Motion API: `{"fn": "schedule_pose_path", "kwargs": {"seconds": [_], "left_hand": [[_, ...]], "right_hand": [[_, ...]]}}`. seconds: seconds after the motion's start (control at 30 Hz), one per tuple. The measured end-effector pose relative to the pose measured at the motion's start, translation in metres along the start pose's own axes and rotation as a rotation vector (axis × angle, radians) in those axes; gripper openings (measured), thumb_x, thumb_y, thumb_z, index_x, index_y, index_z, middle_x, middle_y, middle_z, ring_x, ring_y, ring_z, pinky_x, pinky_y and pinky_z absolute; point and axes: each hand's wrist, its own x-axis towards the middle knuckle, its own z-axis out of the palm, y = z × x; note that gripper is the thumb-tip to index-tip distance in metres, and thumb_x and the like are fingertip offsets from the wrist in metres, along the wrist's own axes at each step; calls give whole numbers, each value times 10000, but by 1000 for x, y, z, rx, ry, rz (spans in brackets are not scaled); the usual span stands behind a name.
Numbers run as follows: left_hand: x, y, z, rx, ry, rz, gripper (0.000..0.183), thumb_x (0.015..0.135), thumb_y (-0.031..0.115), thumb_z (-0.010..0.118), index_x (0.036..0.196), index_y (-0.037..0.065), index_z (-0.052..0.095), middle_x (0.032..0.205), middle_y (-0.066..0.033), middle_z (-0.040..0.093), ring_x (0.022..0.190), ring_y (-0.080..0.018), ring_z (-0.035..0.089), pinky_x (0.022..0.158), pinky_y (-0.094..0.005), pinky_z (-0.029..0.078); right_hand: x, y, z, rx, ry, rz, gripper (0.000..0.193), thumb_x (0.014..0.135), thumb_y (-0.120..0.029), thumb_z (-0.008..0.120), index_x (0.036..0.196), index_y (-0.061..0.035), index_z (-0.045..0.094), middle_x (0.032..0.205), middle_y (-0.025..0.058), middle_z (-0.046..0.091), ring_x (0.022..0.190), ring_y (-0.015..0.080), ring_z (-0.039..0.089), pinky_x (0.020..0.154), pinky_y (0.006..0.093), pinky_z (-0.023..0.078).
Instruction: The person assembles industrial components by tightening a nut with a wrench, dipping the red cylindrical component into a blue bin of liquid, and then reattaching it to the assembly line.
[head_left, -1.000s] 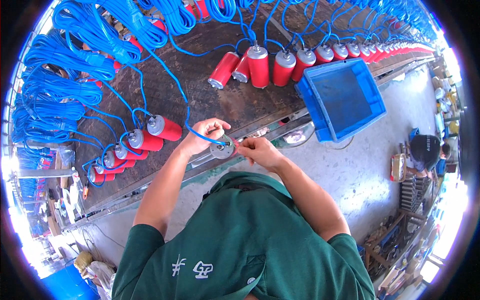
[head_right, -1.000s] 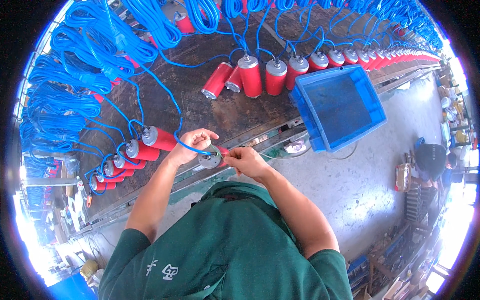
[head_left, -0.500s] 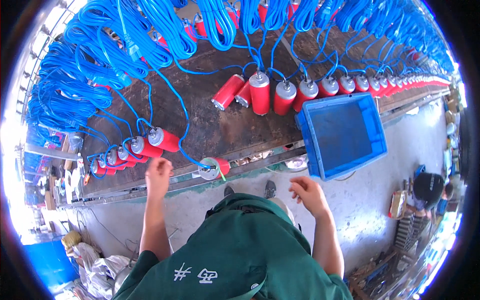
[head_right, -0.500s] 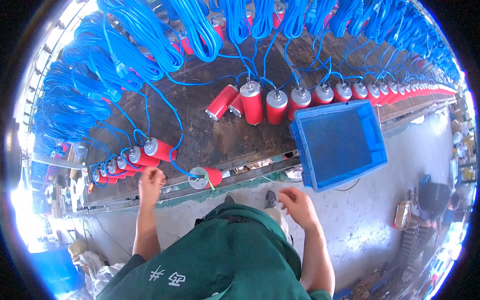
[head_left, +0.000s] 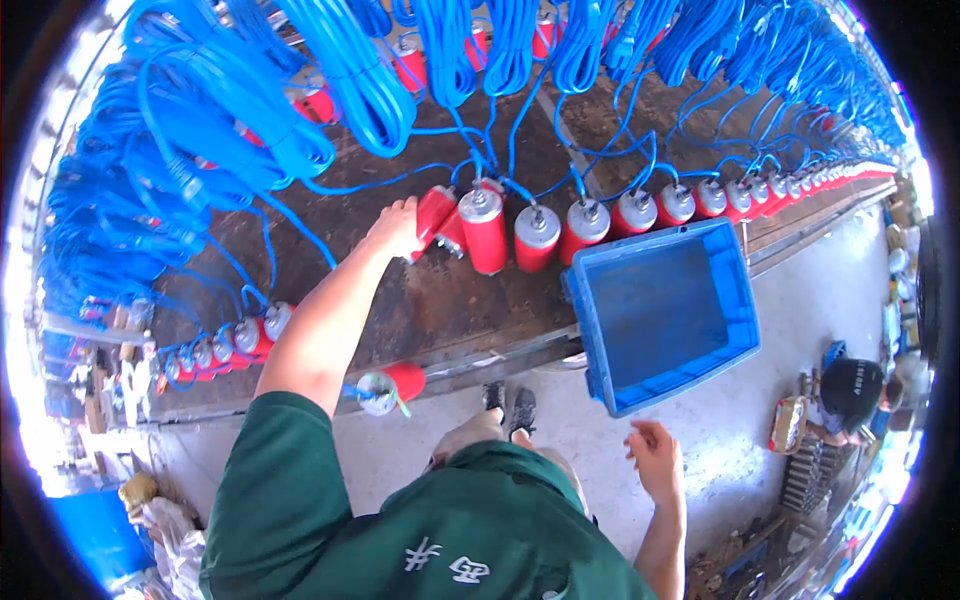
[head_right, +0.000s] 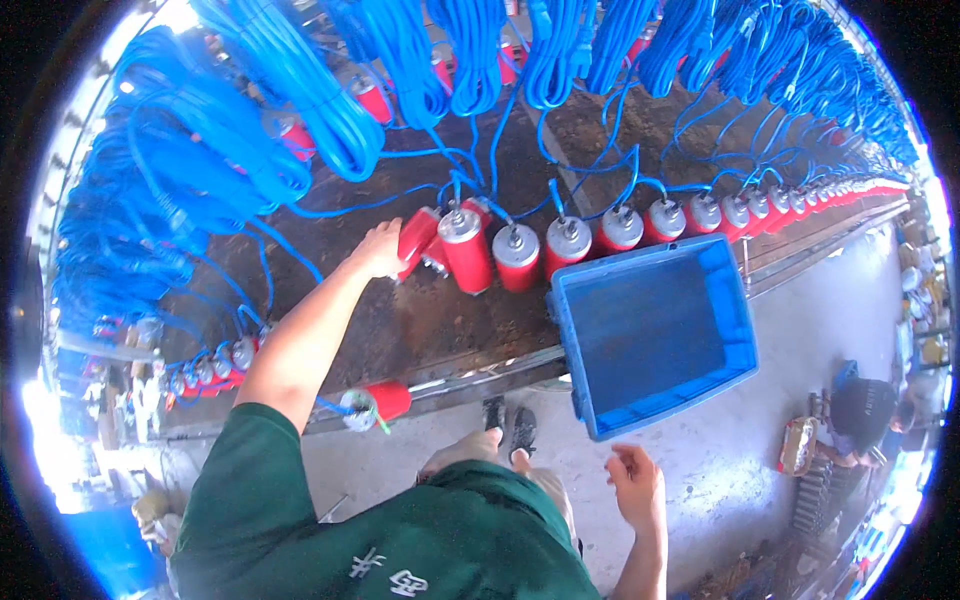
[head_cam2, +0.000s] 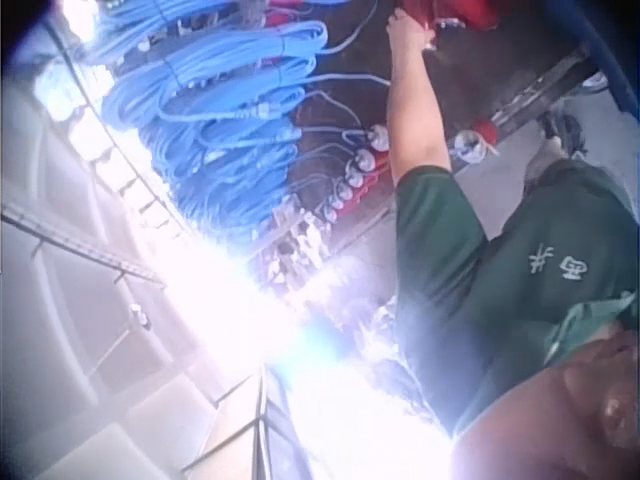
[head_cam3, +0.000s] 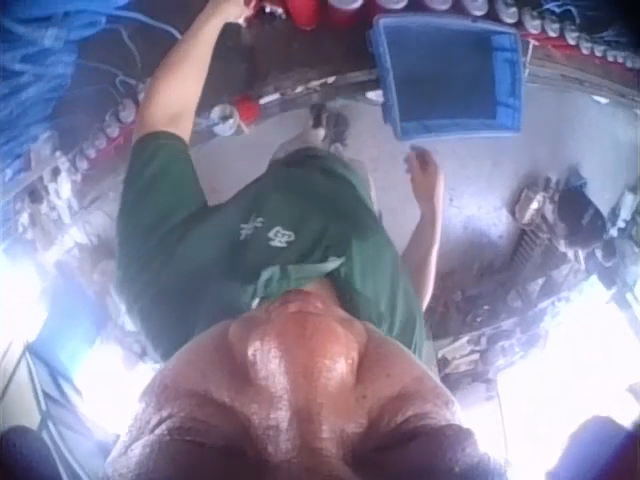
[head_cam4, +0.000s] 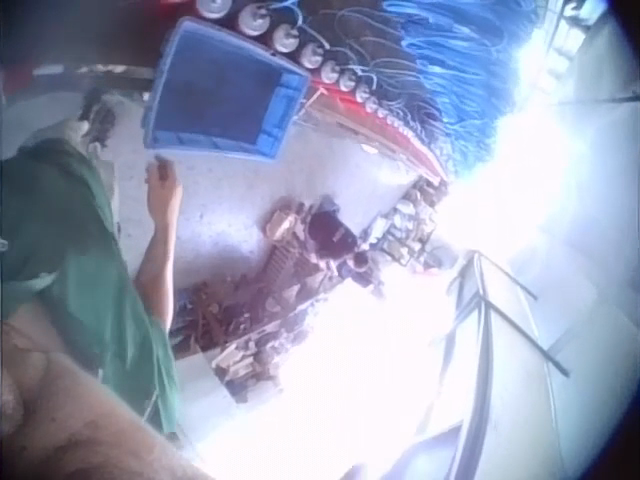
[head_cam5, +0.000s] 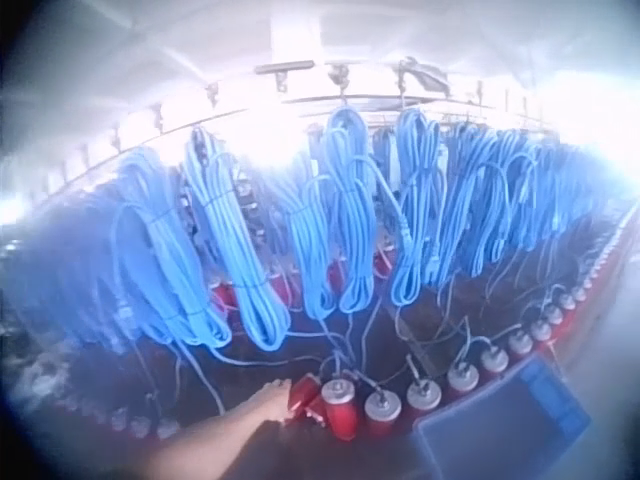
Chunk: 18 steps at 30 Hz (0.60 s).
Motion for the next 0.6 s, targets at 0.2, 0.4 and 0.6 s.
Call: {"fn": "schedule_pose_path", "kwargs": {"seconds": [0.2, 0.4, 0.6], "left_hand": [[42, 6, 40, 39, -220, -260, 1044, 670, 271, 954, 1501, 3, 380, 1436, -235, 575, 1307, -438, 600, 1050, -501, 560], [16, 21, 42, -32, -40, -375, 952, 690, 319, 940, 1430, 0, 433, 1420, -273, 593, 1267, -444, 636, 1019, -504, 573], [-14, 12, 22, -283, -94, -521, 907, 676, 333, 917, 1394, -8, 480, 1296, -288, 665, 1206, -425, 679, 1002, -478, 569]], "right_hand": [[-59, 32, -35, 62, 201, 205, 360, 977, -167, 625, 1260, 55, 652, 881, 116, 737, 701, 143, 679, 572, 261, 519], [-38, 37, -52, 99, 231, 147, 322, 996, -138, 643, 1265, 39, 641, 870, 105, 722, 695, 128, 658, 550, 250, 507], [32, 48, -97, 99, 94, -28, 288, 1009, -138, 635, 1244, 28, 655, 860, 98, 721, 694, 120, 665, 548, 230, 506]]}}
